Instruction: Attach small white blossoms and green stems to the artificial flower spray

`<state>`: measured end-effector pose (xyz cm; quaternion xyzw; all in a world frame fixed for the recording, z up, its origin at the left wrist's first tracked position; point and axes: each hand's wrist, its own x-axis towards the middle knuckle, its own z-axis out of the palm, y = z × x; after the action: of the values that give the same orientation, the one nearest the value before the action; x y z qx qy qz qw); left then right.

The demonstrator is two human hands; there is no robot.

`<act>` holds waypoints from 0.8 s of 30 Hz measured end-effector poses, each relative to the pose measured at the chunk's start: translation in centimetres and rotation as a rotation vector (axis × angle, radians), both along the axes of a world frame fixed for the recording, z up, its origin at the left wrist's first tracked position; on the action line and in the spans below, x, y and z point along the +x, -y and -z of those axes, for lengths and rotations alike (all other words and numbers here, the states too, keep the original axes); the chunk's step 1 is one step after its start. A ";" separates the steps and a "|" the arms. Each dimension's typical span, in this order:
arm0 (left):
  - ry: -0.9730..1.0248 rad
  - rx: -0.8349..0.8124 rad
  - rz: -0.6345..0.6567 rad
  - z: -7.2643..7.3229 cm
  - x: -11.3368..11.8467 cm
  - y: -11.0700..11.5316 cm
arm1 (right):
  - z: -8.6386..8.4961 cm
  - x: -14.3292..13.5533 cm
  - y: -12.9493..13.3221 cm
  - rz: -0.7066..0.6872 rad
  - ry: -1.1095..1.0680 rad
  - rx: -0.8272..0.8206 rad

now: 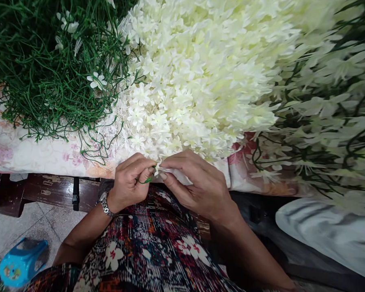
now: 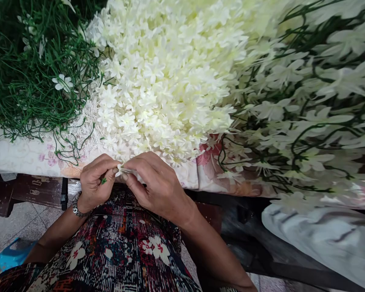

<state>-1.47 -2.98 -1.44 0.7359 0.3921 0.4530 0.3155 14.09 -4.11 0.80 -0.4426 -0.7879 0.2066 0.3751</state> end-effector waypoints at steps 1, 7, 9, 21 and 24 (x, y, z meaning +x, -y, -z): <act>-0.001 0.015 -0.009 0.0 0.0 0.1 | -0.1 0.0 0.1 0.012 -0.016 0.009; -0.174 0.204 -0.092 -0.1 0.1 0.3 | 0.0 0.0 0.1 0.039 -0.044 0.025; -0.240 0.289 -0.112 -0.2 0.1 0.3 | 0.1 -0.1 0.1 0.035 -0.054 0.013; -0.346 0.419 -0.064 0.0 0.1 0.0 | 0.6 0.2 -0.2 0.024 -0.119 -0.092; -0.278 0.255 -0.035 -0.4 0.2 0.1 | 0.8 0.1 -0.2 0.037 -0.114 -0.045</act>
<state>-1.31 -3.06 -1.02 0.8185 0.3841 0.3982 0.1545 14.22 -3.88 -0.02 -0.4529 -0.7522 0.2421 0.4130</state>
